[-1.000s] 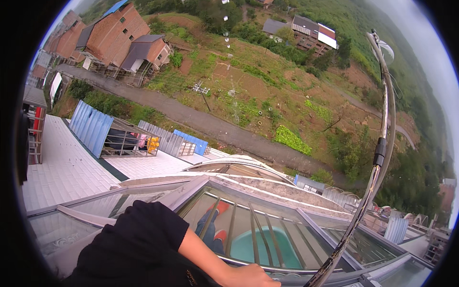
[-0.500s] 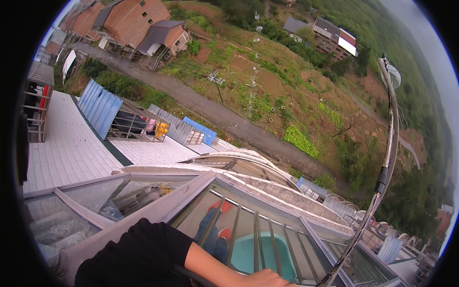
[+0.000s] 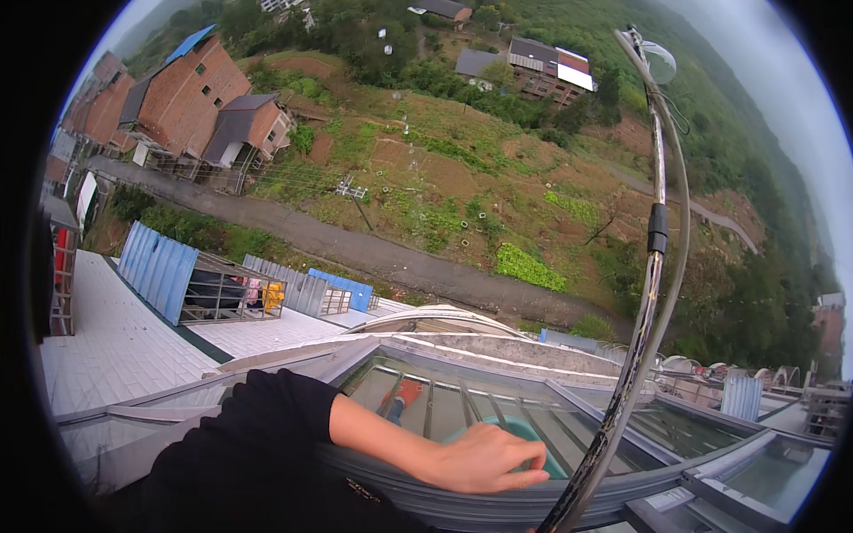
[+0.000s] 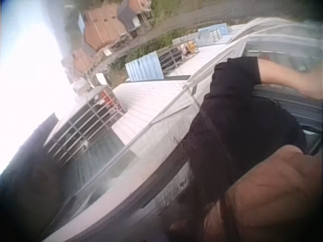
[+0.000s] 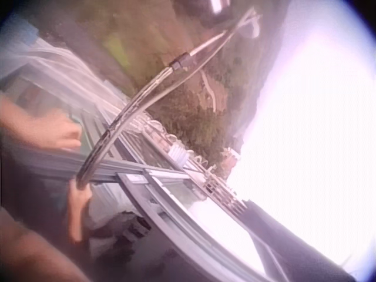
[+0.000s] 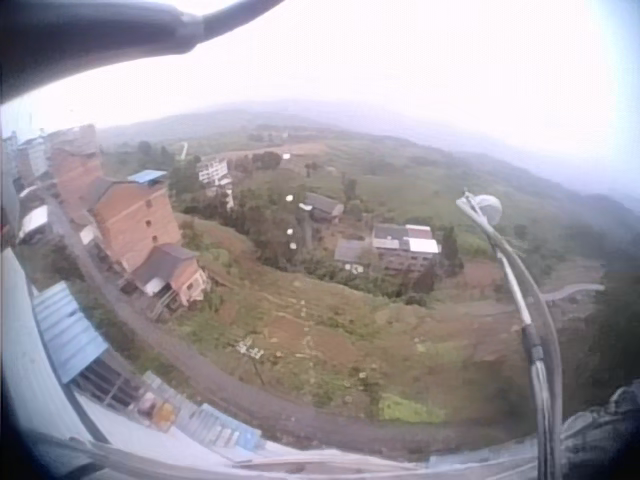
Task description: The person carries a basin and a long pole to a balcony, then attaches a cut plastic bottle to the pole using a string. The person repeatedly wraps and tightens the string to secure the bottle to the pole.
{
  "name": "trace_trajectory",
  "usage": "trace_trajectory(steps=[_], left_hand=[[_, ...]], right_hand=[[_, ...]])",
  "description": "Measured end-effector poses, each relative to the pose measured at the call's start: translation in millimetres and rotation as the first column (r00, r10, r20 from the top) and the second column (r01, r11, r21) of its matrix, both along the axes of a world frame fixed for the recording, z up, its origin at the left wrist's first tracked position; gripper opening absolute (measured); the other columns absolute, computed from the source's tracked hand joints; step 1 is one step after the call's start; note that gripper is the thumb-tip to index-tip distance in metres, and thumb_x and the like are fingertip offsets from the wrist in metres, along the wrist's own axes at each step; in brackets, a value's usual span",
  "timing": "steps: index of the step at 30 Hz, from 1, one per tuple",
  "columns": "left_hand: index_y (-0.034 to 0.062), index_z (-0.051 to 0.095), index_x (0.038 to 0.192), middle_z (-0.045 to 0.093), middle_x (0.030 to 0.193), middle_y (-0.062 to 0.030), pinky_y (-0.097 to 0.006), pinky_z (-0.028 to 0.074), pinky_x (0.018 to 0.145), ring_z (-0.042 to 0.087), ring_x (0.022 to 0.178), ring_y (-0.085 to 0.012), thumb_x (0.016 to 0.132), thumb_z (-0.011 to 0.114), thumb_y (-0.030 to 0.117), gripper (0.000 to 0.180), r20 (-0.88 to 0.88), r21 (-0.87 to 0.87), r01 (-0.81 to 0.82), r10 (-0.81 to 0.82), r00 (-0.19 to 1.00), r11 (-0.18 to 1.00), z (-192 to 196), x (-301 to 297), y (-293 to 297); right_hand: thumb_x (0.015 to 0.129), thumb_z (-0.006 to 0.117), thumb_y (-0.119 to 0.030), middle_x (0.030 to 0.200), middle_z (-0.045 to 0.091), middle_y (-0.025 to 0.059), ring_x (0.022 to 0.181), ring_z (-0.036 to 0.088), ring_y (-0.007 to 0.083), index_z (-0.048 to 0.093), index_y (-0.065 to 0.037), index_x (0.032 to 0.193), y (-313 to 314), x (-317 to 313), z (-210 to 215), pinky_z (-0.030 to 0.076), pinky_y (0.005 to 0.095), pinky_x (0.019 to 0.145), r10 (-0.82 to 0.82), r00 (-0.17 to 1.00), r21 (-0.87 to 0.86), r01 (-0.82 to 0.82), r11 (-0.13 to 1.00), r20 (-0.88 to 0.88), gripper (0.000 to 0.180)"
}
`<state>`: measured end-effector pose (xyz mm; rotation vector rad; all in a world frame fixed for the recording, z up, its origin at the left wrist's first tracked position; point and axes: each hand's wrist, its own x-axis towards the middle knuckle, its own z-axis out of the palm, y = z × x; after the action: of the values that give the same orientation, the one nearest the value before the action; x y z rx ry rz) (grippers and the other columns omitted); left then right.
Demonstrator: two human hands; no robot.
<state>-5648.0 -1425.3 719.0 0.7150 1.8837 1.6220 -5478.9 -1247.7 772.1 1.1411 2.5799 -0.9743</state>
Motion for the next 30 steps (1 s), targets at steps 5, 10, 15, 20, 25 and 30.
trace_trajectory(steps=[5,10,15,20,25,30], left_hand=[[-0.0014,0.048,0.105,0.058,0.085,-0.0166,-0.036,0.045,0.067,0.058,0.077,-0.0296,0.092,0.038,0.045,0.049,-0.082,-0.001,0.016,-0.016,0.997,1.000,41,-2,33],[-0.0058,0.043,0.101,0.057,0.090,-0.0218,-0.036,0.043,0.077,0.057,0.085,-0.0269,0.086,0.033,0.063,0.072,0.099,0.033,0.076,-0.079,0.992,0.997,74,56,68],[0.0002,0.042,0.113,0.057,0.103,-0.0127,-0.035,0.044,0.087,0.055,0.098,-0.0186,0.085,0.051,0.052,0.060,0.306,0.169,0.111,-0.159,0.939,0.979,81,166,97],[-0.0002,0.049,0.112,0.062,0.097,-0.0155,-0.036,0.043,0.088,0.058,0.096,-0.0232,0.088,0.041,0.054,0.060,0.501,0.398,-0.078,-0.145,0.853,0.914,85,297,127],[0.0047,0.050,0.083,0.054,0.060,-0.0076,-0.030,0.048,0.065,0.059,0.065,-0.0188,0.091,0.043,0.045,0.042,0.379,0.525,-0.142,-0.080,0.922,0.839,102,358,153],[0.0048,0.049,0.080,0.052,0.059,-0.0078,-0.029,0.046,0.058,0.055,0.060,-0.0188,0.090,0.047,0.041,0.038,0.228,0.636,-0.107,-0.054,0.972,0.765,96,385,168]], right_hand=[[0.067,0.064,-0.001,0.052,0.054,0.0046,0.044,0.053,0.0111,0.054,0.005,0.068,-2,45,4,0.042,0.0252,0.045,-0.089,0.949,-0.219,0.022,0.975,-0.301,0.011],[0.070,0.065,-0.004,0.053,0.051,0.0002,0.047,0.045,0.0053,0.054,0.001,0.069,6,101,9,0.038,0.0225,0.046,-0.054,0.915,-0.323,-0.085,0.943,-0.399,0.012],[0.070,0.065,-0.003,0.052,0.050,0.0010,0.046,0.044,0.0060,0.055,0.001,0.071,20,177,8,0.038,0.0232,0.046,0.057,0.816,-0.253,-0.244,0.936,-0.575,0.010],[0.070,0.066,-0.005,0.054,0.052,0.0044,0.047,0.049,0.0111,0.057,0.000,0.072,44,255,1,0.041,0.0253,0.048,0.125,0.700,-0.152,-0.320,0.935,-0.703,0.010],[0.069,0.070,-0.009,0.062,0.058,0.0068,0.049,0.056,0.0182,0.056,-0.001,0.089,71,310,9,0.046,0.0280,0.052,0.242,0.515,0.079,-0.317,0.945,-0.822,0.025],[0.061,0.076,-0.019,0.106,0.052,0.0151,0.097,0.054,0.0280,0.038,-0.006,0.124,90,395,-18,0.046,0.0371,0.078,0.367,0.695,0.320,-0.204,0.925,-0.618,0.075]])
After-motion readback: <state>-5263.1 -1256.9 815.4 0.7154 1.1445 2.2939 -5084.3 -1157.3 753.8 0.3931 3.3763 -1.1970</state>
